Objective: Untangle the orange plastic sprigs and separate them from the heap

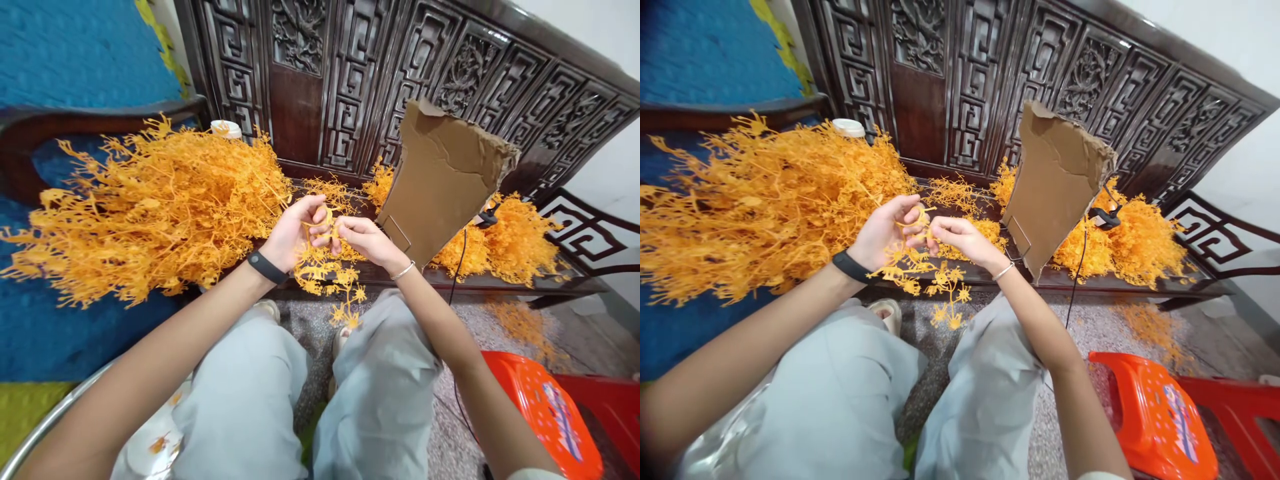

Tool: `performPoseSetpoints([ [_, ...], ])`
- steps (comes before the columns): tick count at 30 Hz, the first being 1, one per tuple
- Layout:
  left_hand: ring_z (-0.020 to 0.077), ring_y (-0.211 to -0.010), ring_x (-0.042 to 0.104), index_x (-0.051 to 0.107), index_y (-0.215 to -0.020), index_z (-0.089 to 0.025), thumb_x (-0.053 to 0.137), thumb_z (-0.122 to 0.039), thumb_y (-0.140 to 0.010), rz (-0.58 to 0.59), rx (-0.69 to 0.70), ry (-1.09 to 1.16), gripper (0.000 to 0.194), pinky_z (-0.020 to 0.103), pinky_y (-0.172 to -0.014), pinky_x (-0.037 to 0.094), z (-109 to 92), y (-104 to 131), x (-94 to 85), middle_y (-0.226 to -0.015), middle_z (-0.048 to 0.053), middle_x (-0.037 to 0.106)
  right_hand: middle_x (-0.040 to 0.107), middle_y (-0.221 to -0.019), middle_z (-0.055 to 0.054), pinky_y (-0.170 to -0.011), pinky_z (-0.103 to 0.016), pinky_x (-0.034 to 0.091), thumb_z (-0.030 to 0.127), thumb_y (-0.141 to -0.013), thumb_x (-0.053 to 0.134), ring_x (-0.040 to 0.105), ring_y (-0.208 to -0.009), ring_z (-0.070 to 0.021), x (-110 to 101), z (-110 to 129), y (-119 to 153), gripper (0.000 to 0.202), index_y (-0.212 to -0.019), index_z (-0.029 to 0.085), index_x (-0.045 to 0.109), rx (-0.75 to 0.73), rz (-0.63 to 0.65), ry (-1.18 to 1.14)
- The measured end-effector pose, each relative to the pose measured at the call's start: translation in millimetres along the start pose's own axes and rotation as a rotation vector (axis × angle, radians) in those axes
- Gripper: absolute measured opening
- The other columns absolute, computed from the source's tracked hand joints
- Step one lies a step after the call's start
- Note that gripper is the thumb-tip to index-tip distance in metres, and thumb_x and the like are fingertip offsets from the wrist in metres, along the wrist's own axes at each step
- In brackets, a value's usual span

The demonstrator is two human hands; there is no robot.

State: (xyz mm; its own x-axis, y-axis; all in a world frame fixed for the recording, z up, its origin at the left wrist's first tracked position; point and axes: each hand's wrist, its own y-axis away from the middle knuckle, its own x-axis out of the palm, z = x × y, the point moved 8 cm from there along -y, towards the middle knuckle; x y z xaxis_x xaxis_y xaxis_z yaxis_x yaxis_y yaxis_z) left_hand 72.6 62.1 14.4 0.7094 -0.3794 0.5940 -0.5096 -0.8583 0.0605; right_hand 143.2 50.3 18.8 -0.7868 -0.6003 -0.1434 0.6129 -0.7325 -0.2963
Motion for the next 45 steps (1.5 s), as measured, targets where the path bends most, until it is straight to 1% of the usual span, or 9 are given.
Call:
performPoseSetpoints([
  [9,0.003,-0.03,0.025,0.033,-0.048,-0.017,0.043,-0.032,-0.085,-0.058,0.007,0.088,0.04,0.016,-0.03,0.02,-0.6,2.9,-4.5,-0.039,-0.006,0.025,0.051,-0.062,0.001,-0.067,-0.029,0.044,0.048,-0.079,0.061,0.052,-0.062,-0.011,10.0,-8.6,-5.9,0.035,-0.067,0.016,0.054,0.047,0.01,-0.135],
  [12,0.0035,-0.028,0.021,0.027,-0.048,-0.018,0.04,-0.029,-0.085,-0.072,0.073,0.137,0.041,0.018,-0.031,0.022,-9.5,5.5,-8.2,-0.038,-0.006,0.021,0.049,-0.065,0.0,-0.073,-0.033,0.047,0.05,-0.074,0.064,0.052,-0.065,-0.0125,5.8,-2.5,-7.0,0.036,-0.063,0.019,0.049,0.001,-0.053,-0.167],
  [15,0.0038,-0.027,0.019,0.024,-0.049,-0.019,0.038,-0.027,-0.086,-0.125,0.168,0.176,0.041,0.019,-0.033,0.026,-21.8,8.9,-18.3,-0.037,-0.007,0.018,0.051,-0.074,-0.001,-0.084,-0.036,0.048,0.048,-0.067,0.07,0.054,-0.077,-0.0145,-17.8,9.3,-3.7,0.038,-0.061,0.02,0.045,-0.085,-0.229,-0.212],
  [19,0.0036,-0.028,0.022,0.029,-0.05,-0.018,0.036,-0.029,-0.087,-0.11,0.152,0.12,0.04,0.019,-0.035,0.027,-22.2,8.3,-22.4,-0.038,-0.007,0.021,0.053,-0.079,0.0,-0.085,-0.032,0.048,0.044,-0.07,0.068,0.054,-0.077,-0.0123,-66.6,9.4,8.5,0.026,-0.074,0.021,0.056,-0.139,-0.497,-0.195],
  [25,0.0034,-0.028,0.023,0.033,-0.05,-0.018,0.041,-0.03,-0.085,-0.074,0.114,0.069,0.038,0.019,-0.036,0.029,-14.6,4.2,-19.8,-0.039,-0.007,0.022,0.051,-0.065,0.002,-0.069,-0.023,0.049,0.031,-0.077,0.061,0.051,-0.061,-0.0078,-128.7,-46.4,23.8,0.019,-0.09,0.017,0.063,0.04,-0.768,0.016],
  [29,0.0034,-0.028,0.023,0.034,-0.051,-0.018,0.04,-0.029,-0.084,-0.045,0.103,0.055,0.036,0.018,-0.036,0.028,-11.3,0.6,-17.7,-0.039,-0.007,0.022,0.054,-0.061,0.003,-0.058,-0.019,0.047,0.021,-0.077,0.057,0.053,-0.055,-0.0065,-159.4,-96.3,43.5,0.007,-0.082,0.016,0.058,0.374,-0.957,0.227],
  [32,0.0034,-0.028,0.023,0.034,-0.051,-0.018,0.042,-0.029,-0.083,-0.041,0.079,0.043,0.035,0.018,-0.036,0.027,-7.3,-1.7,-16.6,-0.039,-0.007,0.023,0.054,-0.056,0.003,-0.052,-0.018,0.044,0.015,-0.072,0.058,0.051,-0.049,-0.0062,-173.5,-118.6,52.8,0.002,-0.073,0.014,0.057,0.479,-0.987,0.302],
  [37,0.0037,-0.029,0.022,0.034,-0.052,-0.018,0.04,-0.028,-0.084,-0.025,0.069,0.012,0.034,0.018,-0.036,0.027,-4.6,-4.0,-15.0,-0.039,-0.007,0.023,0.055,-0.057,0.003,-0.053,-0.019,0.044,0.011,-0.068,0.058,0.049,-0.047,-0.0061,-186.9,-130.7,61.3,0.01,-0.076,0.013,0.063,0.571,-1.008,0.452],
  [45,0.0047,-0.032,0.029,0.039,-0.054,-0.017,0.042,-0.029,-0.083,-0.034,0.098,-0.011,0.031,0.019,-0.038,0.03,-5.7,-4.8,-19.8,-0.043,-0.006,0.028,0.06,-0.063,0.0,-0.056,-0.022,0.045,0.012,-0.067,0.059,0.05,-0.049,-0.0074,-187.6,-139.1,62.2,0.019,-0.085,0.014,0.066,0.627,-0.951,0.558],
])
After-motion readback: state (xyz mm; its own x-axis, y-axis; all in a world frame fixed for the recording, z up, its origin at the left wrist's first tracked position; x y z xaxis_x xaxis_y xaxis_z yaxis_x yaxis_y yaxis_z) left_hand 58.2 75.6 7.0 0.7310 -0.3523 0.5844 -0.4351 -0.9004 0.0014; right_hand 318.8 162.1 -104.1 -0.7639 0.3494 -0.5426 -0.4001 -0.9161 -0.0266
